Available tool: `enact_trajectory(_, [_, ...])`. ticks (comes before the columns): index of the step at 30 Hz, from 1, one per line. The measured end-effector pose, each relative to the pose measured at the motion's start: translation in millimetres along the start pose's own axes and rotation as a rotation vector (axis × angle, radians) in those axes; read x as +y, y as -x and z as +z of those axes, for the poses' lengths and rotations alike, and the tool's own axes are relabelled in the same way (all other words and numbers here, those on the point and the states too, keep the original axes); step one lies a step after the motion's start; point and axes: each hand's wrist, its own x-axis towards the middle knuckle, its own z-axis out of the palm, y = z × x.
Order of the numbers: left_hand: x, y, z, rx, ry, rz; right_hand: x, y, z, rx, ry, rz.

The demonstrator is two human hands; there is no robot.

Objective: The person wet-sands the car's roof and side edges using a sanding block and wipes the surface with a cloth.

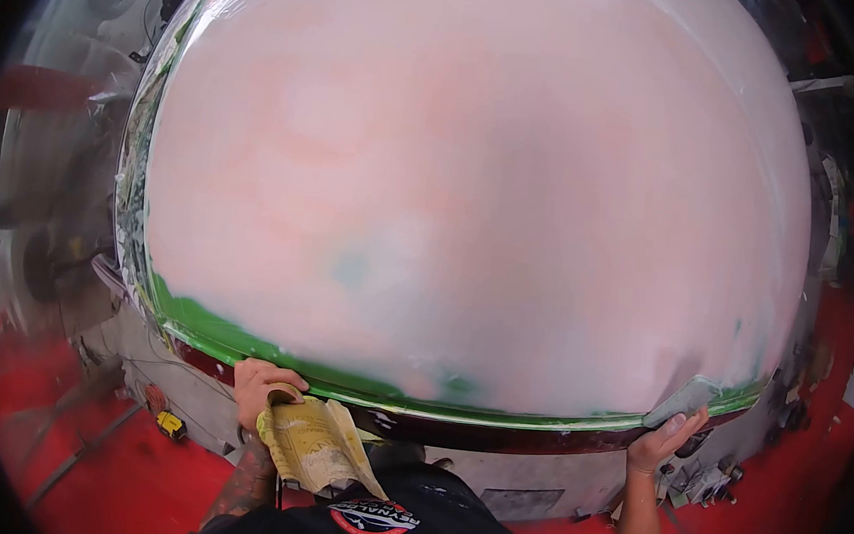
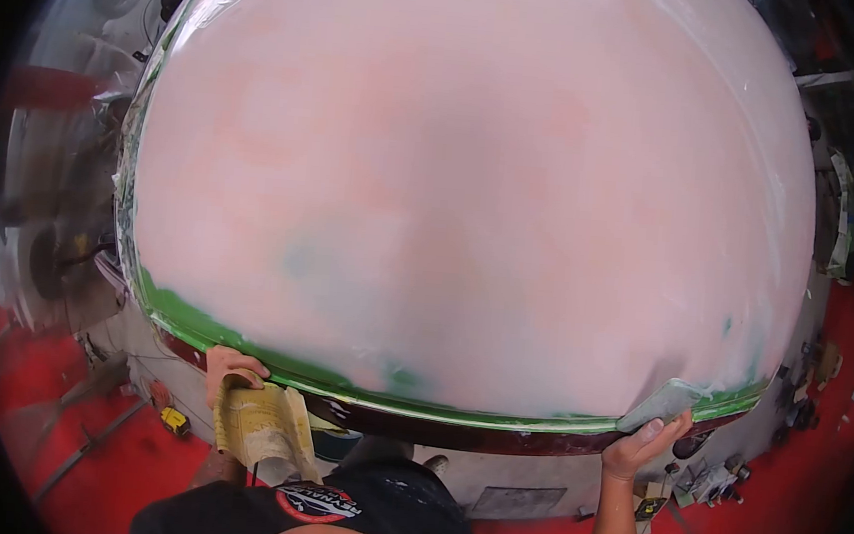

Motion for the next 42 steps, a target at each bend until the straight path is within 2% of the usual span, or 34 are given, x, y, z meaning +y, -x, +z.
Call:
enact_trajectory(4, [-3, 0, 0, 0.002, -0.036, 0.039, -8, -3, 0, 0.002, -0.012, 0.024])
enact_trajectory(16, [-1, -3, -3, -0.022, -0.027, -0.007, 4, 0, -5, -0.015, 0.099, 0.039])
enact_trajectory(19, [0, -5, -6, -0.042, -0.014, -0.034, -13, -6, -4, -0.032, 0.055, 0.039])
enact_trajectory(21, [0, -7, -6, -0.051, -0.018, 0.028, -7, -6, -4, -0.040, 0.055, 0.029])
enact_trajectory(32, [-3, -5, -6, -0.027, 0.015, 0.008, 14, -5, -11, -0.038, 0.163, -0.064])
enact_trajectory(42, [0, -2, -4, -0.020, -0.004, -0.020, 1, -7, -7, -0.040, 0.068, -0.024])
